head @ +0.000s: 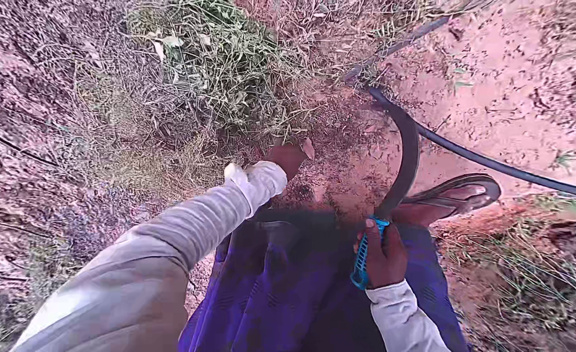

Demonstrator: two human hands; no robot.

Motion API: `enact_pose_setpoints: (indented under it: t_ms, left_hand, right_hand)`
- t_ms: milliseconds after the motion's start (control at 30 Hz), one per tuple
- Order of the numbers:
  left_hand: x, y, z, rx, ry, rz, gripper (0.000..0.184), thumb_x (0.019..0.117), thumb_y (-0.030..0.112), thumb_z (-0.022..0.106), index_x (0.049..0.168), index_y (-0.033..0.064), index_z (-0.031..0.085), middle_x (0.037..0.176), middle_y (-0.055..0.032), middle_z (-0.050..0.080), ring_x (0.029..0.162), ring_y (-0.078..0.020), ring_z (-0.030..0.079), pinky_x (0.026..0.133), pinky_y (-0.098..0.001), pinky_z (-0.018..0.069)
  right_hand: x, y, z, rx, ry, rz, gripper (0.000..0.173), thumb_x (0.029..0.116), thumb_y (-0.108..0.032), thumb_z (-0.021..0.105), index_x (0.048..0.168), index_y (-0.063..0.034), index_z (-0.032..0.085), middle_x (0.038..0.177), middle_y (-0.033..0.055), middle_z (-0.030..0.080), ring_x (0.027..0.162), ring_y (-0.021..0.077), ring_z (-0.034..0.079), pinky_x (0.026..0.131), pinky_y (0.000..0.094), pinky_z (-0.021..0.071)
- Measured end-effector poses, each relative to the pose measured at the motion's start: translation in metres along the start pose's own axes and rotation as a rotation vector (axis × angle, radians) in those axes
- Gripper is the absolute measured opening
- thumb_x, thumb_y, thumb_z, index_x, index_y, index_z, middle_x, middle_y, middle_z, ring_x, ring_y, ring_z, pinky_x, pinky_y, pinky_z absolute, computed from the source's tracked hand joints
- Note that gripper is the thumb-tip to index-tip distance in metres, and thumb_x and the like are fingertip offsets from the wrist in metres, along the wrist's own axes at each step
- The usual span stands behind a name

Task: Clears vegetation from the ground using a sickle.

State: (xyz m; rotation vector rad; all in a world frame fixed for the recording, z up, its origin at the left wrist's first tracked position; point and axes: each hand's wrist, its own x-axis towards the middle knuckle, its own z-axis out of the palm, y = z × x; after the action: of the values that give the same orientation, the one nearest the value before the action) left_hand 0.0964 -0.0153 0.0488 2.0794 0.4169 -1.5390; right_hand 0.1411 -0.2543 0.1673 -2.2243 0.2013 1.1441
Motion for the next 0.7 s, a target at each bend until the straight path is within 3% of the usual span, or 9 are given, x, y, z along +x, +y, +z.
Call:
enact_pose_setpoints:
  t_ms: [33,133,200,300,400,500,567,633,700]
  left_hand:
    - [0.018,0.024,-0.001,-0.062,0.128,0.117,0.031,0.1025,0.006,0.054,0.129,-0.0008,0.067,0.138,-0.0209,0.064,0.133,-0.0405,0.057,0.120,-0.0590,0.0322]
    - [0.087,0.070,-0.027,-0.175,0.254,0.161,0.048,0.0998,0.003,0.059,0.147,-0.0036,0.052,0.159,-0.0236,0.044,0.150,-0.0420,0.037,0.123,-0.0570,0.0294]
    - [0.126,0.084,-0.034,-0.209,0.276,-0.028,0.069,0.0957,0.002,0.066,0.156,-0.0051,0.035,0.166,-0.0274,0.027,0.153,-0.0461,0.028,0.121,-0.0621,0.0290]
    - [0.157,0.093,-0.033,-0.355,0.229,-0.291,0.085,0.0935,0.008,0.070,0.163,0.0017,0.022,0.167,-0.0286,0.022,0.145,-0.0513,0.039,0.110,-0.0682,0.0392]
    - [0.151,0.094,-0.035,-0.422,0.171,-0.367,0.072,0.0975,0.015,0.066,0.159,0.0028,0.032,0.150,-0.0283,0.052,0.133,-0.0480,0.056,0.106,-0.0660,0.0463]
    - [0.132,0.088,-0.041,-0.357,0.035,-0.350,0.045,0.1025,0.023,0.061,0.138,-0.0053,0.059,0.144,-0.0299,0.057,0.135,-0.0476,0.054,0.107,-0.0686,0.0436]
    - [0.118,0.088,-0.045,-0.237,-0.051,-0.250,0.039,0.1042,0.019,0.058,0.134,-0.0054,0.062,0.141,-0.0318,0.058,0.135,-0.0492,0.053,0.107,-0.0694,0.0427]
    - [0.106,0.095,-0.040,-0.072,-0.068,-0.068,0.040,0.1050,0.015,0.053,0.144,0.0048,0.058,0.139,-0.0279,0.061,0.132,-0.0476,0.056,0.105,-0.0692,0.0445]
    - [0.096,0.100,-0.034,0.019,0.063,0.050,0.043,0.1033,0.009,0.055,0.146,0.0067,0.057,0.141,-0.0225,0.062,0.138,-0.0426,0.052,0.116,-0.0627,0.0351]
  right_hand:
    - [0.000,-0.001,-0.002,0.005,0.014,-0.012,0.040,0.1036,-0.027,0.053,0.116,0.0108,0.057,0.069,-0.0024,0.061,0.053,0.0012,0.061,0.052,0.0204,0.0550]
    - [0.003,0.001,-0.010,0.019,0.051,-0.052,0.039,0.1030,-0.026,0.053,0.114,0.0108,0.057,0.070,-0.0032,0.061,0.054,-0.0006,0.061,0.052,0.0190,0.0554]
    - [0.004,0.005,-0.013,0.052,0.059,-0.058,0.036,0.1030,-0.025,0.054,0.111,0.0098,0.057,0.071,-0.0037,0.061,0.054,-0.0004,0.061,0.052,0.0187,0.0561]
    - [0.002,0.010,-0.016,0.111,0.046,-0.015,0.032,0.1042,-0.024,0.053,0.110,0.0073,0.057,0.069,-0.0054,0.061,0.053,-0.0001,0.061,0.051,0.0192,0.0561]
    - [-0.001,0.009,-0.016,0.189,0.032,0.040,0.029,0.1040,-0.023,0.052,0.109,0.0056,0.057,0.069,-0.0059,0.060,0.052,0.0007,0.060,0.050,0.0194,0.0557]
    - [-0.002,0.003,-0.022,0.235,0.030,0.074,0.029,0.1040,-0.024,0.053,0.109,0.0050,0.057,0.068,-0.0059,0.060,0.052,0.0007,0.060,0.051,0.0193,0.0557]
    - [-0.001,-0.001,-0.026,0.252,0.032,0.080,0.031,0.1032,-0.025,0.052,0.110,0.0051,0.056,0.068,-0.0058,0.059,0.053,0.0007,0.061,0.052,0.0193,0.0563]
    - [-0.001,-0.005,-0.030,0.269,0.034,0.070,0.030,0.1036,-0.025,0.052,0.109,0.0046,0.056,0.068,-0.0062,0.059,0.052,0.0004,0.061,0.051,0.0193,0.0562]
    - [0.001,-0.006,-0.034,0.276,0.038,0.057,0.030,0.1038,-0.025,0.052,0.109,0.0050,0.056,0.069,-0.0061,0.059,0.052,0.0006,0.060,0.051,0.0196,0.0564]
